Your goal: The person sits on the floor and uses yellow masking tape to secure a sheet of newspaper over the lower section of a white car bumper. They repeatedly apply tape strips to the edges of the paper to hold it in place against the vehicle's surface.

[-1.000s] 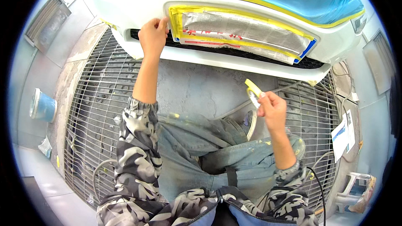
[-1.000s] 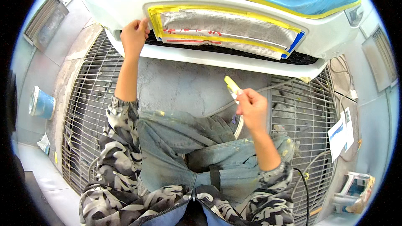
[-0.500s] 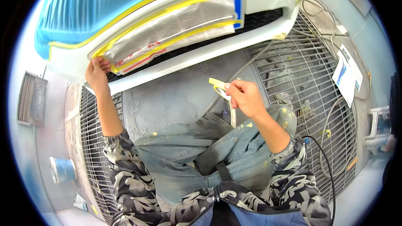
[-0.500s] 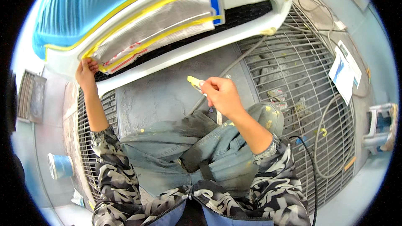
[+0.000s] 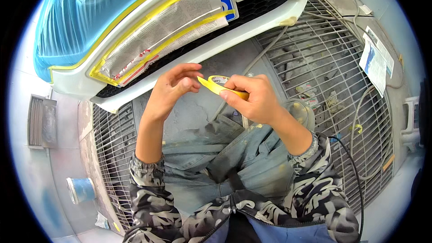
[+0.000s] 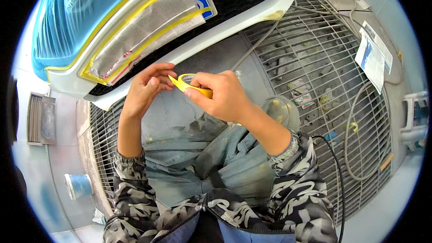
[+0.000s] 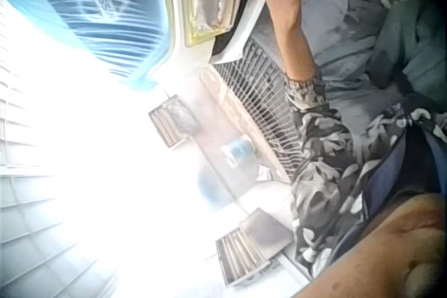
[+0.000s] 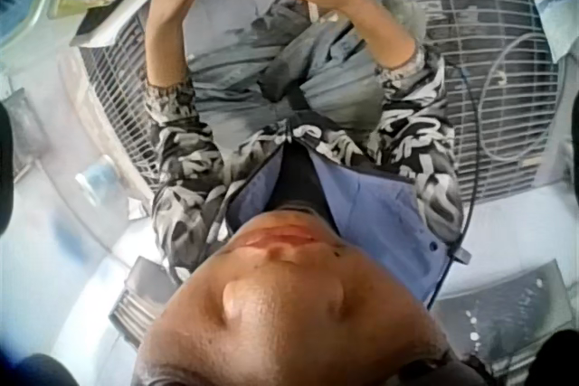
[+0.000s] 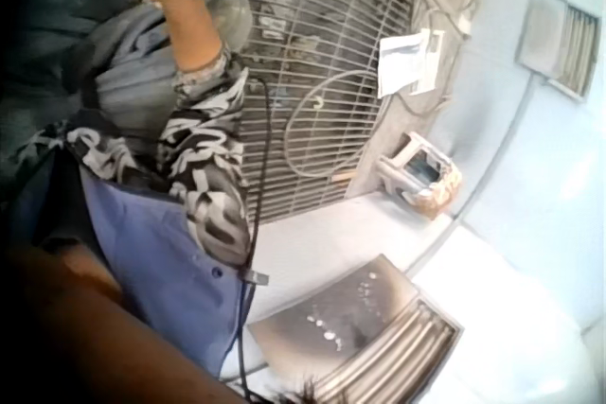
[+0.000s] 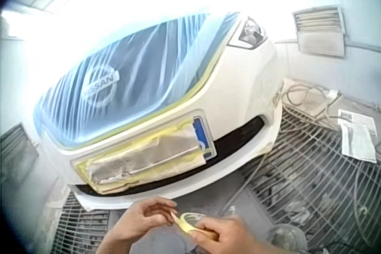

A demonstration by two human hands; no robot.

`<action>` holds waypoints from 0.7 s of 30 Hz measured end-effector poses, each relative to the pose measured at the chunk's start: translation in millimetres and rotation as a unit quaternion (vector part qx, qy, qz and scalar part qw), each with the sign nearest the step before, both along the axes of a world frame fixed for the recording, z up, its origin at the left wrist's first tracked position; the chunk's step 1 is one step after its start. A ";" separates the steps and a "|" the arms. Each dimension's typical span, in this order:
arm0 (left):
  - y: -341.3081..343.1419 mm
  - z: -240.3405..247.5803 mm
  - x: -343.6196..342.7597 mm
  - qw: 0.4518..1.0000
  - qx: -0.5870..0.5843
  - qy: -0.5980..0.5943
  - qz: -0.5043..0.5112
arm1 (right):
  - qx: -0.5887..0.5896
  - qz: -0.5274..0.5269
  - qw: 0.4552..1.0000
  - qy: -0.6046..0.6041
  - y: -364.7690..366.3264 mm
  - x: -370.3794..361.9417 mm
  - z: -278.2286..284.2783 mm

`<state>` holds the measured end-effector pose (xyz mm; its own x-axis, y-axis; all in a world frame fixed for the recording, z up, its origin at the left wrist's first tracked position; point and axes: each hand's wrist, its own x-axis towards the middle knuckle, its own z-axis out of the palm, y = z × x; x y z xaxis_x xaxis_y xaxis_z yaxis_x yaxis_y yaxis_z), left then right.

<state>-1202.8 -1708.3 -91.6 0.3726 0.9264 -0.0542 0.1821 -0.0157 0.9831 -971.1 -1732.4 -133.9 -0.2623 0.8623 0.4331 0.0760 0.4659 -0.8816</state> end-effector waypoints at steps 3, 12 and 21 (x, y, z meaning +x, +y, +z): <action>2.8 0.4 9.3 0.999 -0.024 -0.018 0.017 | 0.039 -0.019 0.999 -0.015 3.3 1.9 -1.3; 26.1 -3.4 33.3 0.966 0.174 0.016 0.192 | 0.146 -0.012 0.965 -0.220 67.3 24.7 39.6; 106.9 29.3 85.7 0.821 0.440 0.138 0.337 | 0.148 -0.232 0.855 -0.440 152.4 45.8 114.7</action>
<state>-1117.1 -1601.3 -62.3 -0.1539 0.6437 0.7496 0.6553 -0.5013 0.5651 -925.3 -1580.0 -19.2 -0.2577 0.8491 0.4612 0.8867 0.3974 -0.2363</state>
